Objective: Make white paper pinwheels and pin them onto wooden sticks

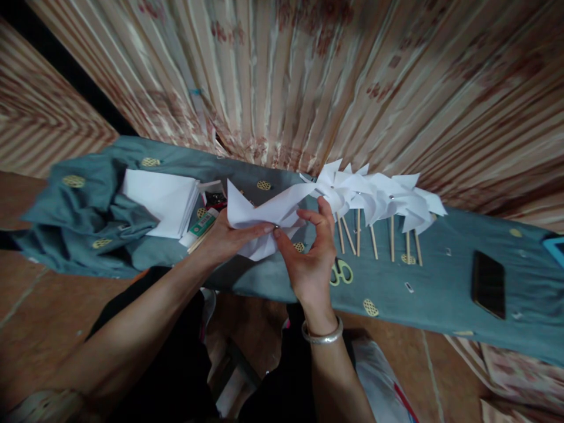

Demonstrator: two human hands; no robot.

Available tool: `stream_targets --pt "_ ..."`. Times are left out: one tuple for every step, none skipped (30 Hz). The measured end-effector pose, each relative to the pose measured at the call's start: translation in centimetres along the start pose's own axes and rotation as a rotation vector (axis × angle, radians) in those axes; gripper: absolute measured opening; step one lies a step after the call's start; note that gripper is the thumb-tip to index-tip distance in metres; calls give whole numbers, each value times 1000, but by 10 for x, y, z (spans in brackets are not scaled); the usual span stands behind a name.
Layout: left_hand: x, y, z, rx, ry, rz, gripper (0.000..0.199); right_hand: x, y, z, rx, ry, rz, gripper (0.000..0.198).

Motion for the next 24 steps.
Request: stream_targets --pt "0 0 0 3 5 7 35 0 0 -2 -4 5 0 45" --pt "-1 0 0 4 10 13 35 0 1 -3 -12 16 6 52" --pt "-1 -1 0 7 15 17 36 0 1 -5 -23 33 16 58" --pt "-1 -1 1 9 20 21 37 0 2 -6 -36 59 33 64" --pt "-2 -1 1 10 25 25 37 -1 3 -7 -49 91 55 68" --pt "-2 -1 1 9 31 29 38 -2 4 -8 -64 128 80 71" --pt "-2 -1 1 5 36 33 37 -4 5 -9 -81 165 110 72" --pt "-3 -1 1 -4 40 37 36 -5 5 -9 -101 198 138 73" --pt "-3 -1 1 -12 42 42 36 -5 5 -10 -126 224 161 74" --pt "-3 -1 2 -19 43 45 35 -6 5 -12 -154 244 180 75" --pt "-4 -1 2 -24 43 47 35 -6 5 -13 -185 262 196 77" --pt "-4 -1 3 -23 45 49 34 -7 4 -15 -218 282 213 78" --pt "-4 -1 4 -19 46 49 34 -8 3 -16 -251 306 229 80" --pt "-4 -1 5 -16 46 49 34 -9 3 -17 -283 334 244 82" --pt "-4 -1 6 -15 45 49 34 -10 2 -18 -311 365 257 84" --pt "-4 -1 6 -18 44 47 33 -11 2 -18 -335 395 267 86" --pt "-4 -1 6 -19 44 45 33 -12 1 -18 -355 422 277 88" --pt "-4 -2 7 -19 47 44 32 -13 1 -17 -370 445 288 89" --pt "-3 -2 7 -19 50 41 31 -14 1 -17 -383 462 304 89" --pt "-3 -3 7 -15 56 40 30 -16 1 -17 -392 474 323 90" --pt "-3 -3 7 -10 63 37 29 -17 1 -17 -399 482 343 90" --pt "-3 -3 8 -4 72 36 28 -17 1 -17 -404 485 360 90" --pt "-3 -3 8 2 81 36 28 -18 1 -18 -408 484 372 91" --pt "-3 -3 9 10 87 39 29 -18 1 -20 -411 482 380 91"
Point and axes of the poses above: each hand's wrist, its own y-axis towards the middle knuckle, its own x-axis out of the back of the hand, z = x × y, the point moved 9 cm from there along y, towards the middle knuckle, and after that the axes turned 12 degrees about -y, right-handed, at the moved point
